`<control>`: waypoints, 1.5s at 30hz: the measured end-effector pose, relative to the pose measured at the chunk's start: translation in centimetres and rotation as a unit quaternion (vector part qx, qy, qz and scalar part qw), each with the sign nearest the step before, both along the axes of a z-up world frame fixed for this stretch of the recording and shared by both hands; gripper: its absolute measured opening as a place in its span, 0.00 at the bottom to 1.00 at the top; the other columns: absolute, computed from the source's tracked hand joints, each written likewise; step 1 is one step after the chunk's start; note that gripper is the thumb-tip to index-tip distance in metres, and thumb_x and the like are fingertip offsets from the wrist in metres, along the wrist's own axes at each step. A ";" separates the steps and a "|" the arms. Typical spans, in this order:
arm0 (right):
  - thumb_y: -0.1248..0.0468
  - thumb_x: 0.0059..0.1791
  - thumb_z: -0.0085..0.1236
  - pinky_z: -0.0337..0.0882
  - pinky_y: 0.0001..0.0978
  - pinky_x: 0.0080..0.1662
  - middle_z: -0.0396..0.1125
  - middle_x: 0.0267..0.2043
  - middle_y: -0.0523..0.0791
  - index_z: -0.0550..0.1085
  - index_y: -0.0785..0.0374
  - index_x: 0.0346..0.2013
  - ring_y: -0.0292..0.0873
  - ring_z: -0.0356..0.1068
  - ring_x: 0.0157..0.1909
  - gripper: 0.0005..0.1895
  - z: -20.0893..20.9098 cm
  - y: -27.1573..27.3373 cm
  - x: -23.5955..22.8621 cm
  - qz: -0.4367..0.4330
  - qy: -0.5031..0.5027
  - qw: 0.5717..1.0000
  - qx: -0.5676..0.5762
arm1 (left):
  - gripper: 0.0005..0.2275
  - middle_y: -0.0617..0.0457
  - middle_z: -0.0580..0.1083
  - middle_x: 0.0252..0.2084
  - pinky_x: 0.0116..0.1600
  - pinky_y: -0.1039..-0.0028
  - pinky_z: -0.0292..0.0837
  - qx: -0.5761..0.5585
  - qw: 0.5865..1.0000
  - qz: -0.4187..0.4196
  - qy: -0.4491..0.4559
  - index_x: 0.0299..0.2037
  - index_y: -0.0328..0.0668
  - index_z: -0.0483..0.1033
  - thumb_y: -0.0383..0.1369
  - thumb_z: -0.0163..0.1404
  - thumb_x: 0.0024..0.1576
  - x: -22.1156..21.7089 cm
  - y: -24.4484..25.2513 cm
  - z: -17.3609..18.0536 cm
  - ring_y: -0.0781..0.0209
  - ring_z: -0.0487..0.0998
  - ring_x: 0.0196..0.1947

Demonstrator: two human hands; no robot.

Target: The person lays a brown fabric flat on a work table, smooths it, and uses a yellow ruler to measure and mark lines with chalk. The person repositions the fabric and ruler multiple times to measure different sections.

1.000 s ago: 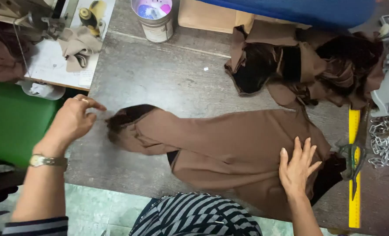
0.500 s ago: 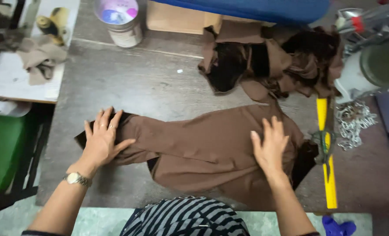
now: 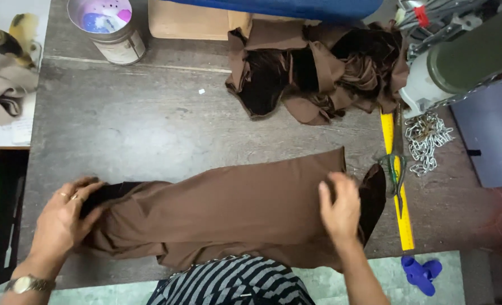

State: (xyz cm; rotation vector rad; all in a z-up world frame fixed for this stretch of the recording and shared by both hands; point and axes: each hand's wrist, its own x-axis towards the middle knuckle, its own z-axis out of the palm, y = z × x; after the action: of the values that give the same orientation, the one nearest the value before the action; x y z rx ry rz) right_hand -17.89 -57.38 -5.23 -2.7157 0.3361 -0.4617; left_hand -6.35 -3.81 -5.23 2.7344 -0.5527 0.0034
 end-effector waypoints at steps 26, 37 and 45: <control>0.70 0.51 0.47 0.59 0.49 0.55 0.62 0.49 0.58 0.69 0.72 0.52 0.60 0.60 0.52 0.15 -1.3 -4.6 5.1 -0.029 -0.052 0.998 0.015 | 0.23 0.37 0.67 0.49 0.48 0.55 0.66 -0.067 0.962 0.259 0.057 0.57 0.33 0.67 0.41 0.52 0.57 7.0 -0.8 2.7 0.45 0.68 0.50; 0.59 0.54 0.45 0.38 0.80 0.60 0.46 0.69 0.61 0.58 0.65 0.66 0.69 0.43 0.70 0.26 -1.9 3.2 1.1 -0.049 0.068 0.994 0.066 | 0.42 0.29 0.61 0.49 0.49 0.39 0.68 -0.032 0.957 0.287 0.038 0.60 0.26 0.62 0.46 0.66 0.39 -0.1 -2.8 2.5 0.19 0.66 0.51; 0.52 0.53 0.35 0.32 0.69 0.65 0.43 0.73 0.51 0.57 0.61 0.66 0.56 0.37 0.74 0.28 -2.6 1.4 0.9 -0.024 0.107 0.994 0.010 | 0.33 0.29 0.62 0.51 0.57 0.53 0.61 0.040 0.968 0.237 0.078 0.62 0.40 0.64 0.31 0.54 0.40 -3.4 2.5 -1.7 0.29 0.63 0.49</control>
State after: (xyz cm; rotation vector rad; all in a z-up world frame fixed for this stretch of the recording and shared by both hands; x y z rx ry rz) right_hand -17.00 -55.98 -7.80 -2.7475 0.4624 -0.1778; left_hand -9.77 -1.29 -6.91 2.8428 0.1539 -0.1160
